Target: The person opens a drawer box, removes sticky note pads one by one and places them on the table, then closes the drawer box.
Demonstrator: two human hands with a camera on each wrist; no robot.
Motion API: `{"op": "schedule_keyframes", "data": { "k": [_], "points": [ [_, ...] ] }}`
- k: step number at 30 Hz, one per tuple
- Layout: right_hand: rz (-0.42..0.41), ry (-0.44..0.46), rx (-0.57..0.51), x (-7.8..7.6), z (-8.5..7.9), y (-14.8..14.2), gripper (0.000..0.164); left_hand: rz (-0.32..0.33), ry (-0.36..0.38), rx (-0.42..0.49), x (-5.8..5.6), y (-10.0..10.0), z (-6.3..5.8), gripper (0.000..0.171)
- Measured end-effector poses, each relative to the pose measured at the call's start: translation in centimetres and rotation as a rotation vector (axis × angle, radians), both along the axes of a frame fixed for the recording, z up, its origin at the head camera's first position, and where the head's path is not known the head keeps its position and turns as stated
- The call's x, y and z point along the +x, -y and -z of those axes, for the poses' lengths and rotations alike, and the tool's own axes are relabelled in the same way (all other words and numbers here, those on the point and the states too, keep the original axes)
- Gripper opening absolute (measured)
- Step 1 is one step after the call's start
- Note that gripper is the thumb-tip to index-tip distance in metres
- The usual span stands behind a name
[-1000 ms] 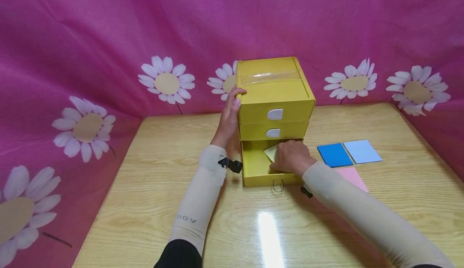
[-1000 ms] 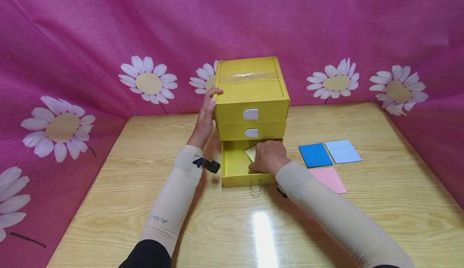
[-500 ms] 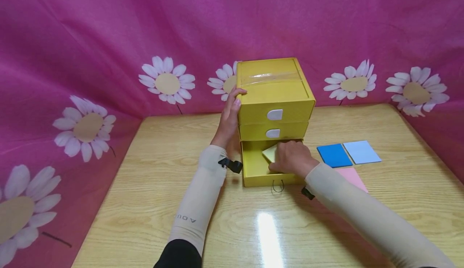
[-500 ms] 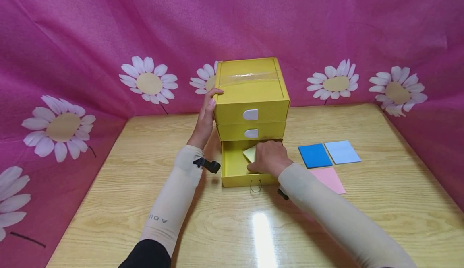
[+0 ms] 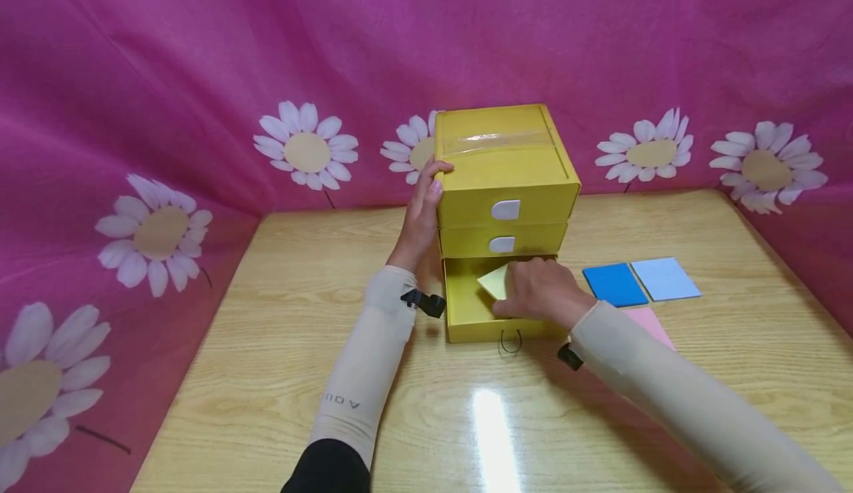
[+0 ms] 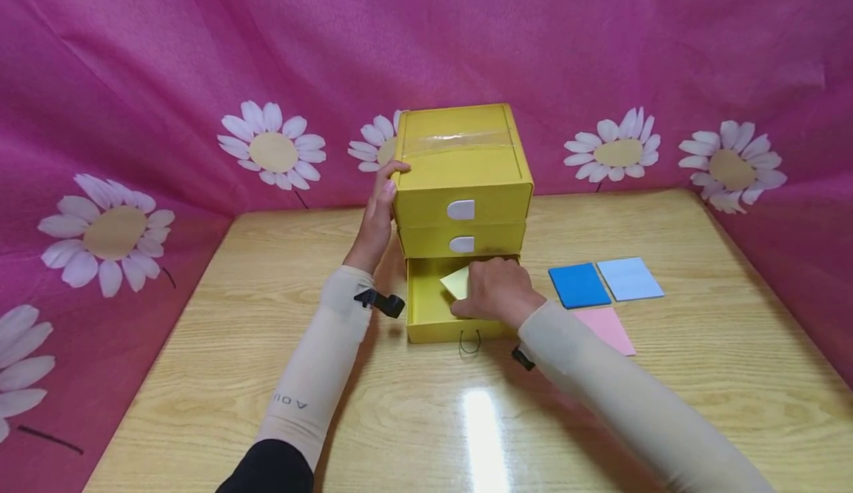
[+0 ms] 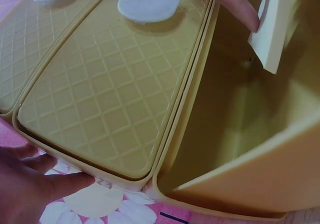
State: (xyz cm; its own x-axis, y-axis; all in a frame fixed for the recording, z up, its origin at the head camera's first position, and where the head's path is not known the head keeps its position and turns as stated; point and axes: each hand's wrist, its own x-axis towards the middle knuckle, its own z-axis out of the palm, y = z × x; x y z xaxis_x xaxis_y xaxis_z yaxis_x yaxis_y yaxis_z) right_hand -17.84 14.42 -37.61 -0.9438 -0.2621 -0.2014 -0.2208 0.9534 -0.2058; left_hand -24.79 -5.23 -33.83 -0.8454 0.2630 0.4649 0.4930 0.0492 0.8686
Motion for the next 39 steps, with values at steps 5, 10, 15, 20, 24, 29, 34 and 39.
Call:
{"op": "schedule_keyframes", "data": {
  "k": [5, 10, 15, 20, 24, 29, 34, 39],
  "points": [
    [0.001, -0.004, -0.02, 0.2, -0.2, 0.1, 0.039, 0.004, 0.01, 0.006, 0.1, 0.1, -0.1, 0.043],
    [-0.01, -0.049, -0.023, 0.7, -0.5, -0.1, 0.039, -0.004, 0.009, 0.003, -0.1, 0.1, 0.1, 0.042],
    [-0.012, -0.075, -0.029, 1.1, -0.8, -0.3, 0.044, -0.007, 0.012, 0.007, -1.1, 0.0, 1.0, 0.041],
    [-0.007, -0.078, -0.051, 1.4, -1.2, -0.6, 0.042, -0.018, -0.009, 0.016, -2.6, -0.1, 2.7, 0.044],
    [-0.017, -0.094, -0.055, 1.8, -1.6, -0.9, 0.037, -0.027, -0.02, 0.022, -2.8, -0.2, 3.0, 0.047],
    [-0.025, -0.125, -0.039, 2.2, -2.0, -1.3, 0.033, -0.024, -0.021, 0.028, -2.8, -0.3, 3.0, 0.046],
    [-0.021, -0.149, -0.036, 2.6, -2.2, -2.0, 0.032, -0.014, -0.036, 0.023, -2.1, -0.2, 2.3, 0.043],
    [0.0, -0.163, -0.04, 3.0, -2.4, -2.9, 0.031, -0.017, -0.028, 0.003, -0.4, -0.1, 0.5, 0.042]
  ]
}}
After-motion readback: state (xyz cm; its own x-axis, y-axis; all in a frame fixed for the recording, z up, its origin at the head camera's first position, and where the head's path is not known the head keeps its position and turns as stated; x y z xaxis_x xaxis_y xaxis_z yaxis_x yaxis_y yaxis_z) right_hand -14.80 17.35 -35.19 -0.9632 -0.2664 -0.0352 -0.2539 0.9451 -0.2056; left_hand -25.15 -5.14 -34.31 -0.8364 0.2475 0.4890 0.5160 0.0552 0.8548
